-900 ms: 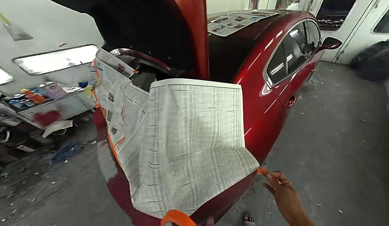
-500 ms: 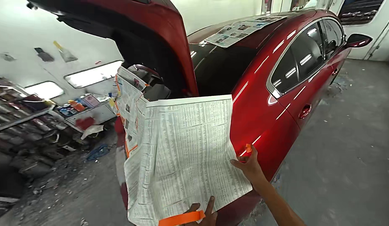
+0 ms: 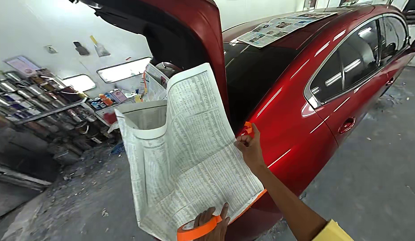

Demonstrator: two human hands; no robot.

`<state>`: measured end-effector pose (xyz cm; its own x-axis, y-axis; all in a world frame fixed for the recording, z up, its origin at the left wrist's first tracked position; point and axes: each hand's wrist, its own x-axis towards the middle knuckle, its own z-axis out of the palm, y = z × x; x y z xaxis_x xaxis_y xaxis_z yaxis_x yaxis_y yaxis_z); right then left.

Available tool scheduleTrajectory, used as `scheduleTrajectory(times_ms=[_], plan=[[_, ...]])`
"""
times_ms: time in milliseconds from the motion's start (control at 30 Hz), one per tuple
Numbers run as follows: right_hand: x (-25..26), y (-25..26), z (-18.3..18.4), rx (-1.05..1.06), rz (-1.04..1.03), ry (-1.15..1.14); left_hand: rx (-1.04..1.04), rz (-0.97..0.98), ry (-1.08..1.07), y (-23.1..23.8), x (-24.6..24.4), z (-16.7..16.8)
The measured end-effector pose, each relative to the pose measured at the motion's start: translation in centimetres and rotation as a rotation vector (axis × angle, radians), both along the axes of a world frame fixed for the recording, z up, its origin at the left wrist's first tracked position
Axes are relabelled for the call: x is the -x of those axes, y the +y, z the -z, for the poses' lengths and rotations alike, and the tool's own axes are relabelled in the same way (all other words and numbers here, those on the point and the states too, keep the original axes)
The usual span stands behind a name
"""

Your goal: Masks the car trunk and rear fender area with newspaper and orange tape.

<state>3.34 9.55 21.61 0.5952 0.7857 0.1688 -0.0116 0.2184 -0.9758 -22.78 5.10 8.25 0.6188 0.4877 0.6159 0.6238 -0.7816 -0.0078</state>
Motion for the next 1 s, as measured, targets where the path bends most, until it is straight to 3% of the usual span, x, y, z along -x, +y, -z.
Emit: scheduleTrajectory(times_ms=[267,567,700,867,1000], plan=[[-2.2,-1.0,2.5,0.027,0.029,0.027,-0.058,0.002,0.035,2.6,-1.8,0.0],[-3.8,-6.6,7.6,0.138,0.339,0.058,-0.162,0.113,0.017,4.6,-2.7,3.6],[0.2,-12.6,11.4,0.213,0.601,0.073,-0.203,0.132,0.003,5.5,-3.2,3.5],[8.4,-14.7,13.3,0.283,0.454,0.374,-0.181,0.198,0.038,5.8,-3.4,3.1],[8.4,-13.1,14.4,0.099,0.446,0.597,-0.099,0.327,0.038,6.2,-4.1,1.9]])
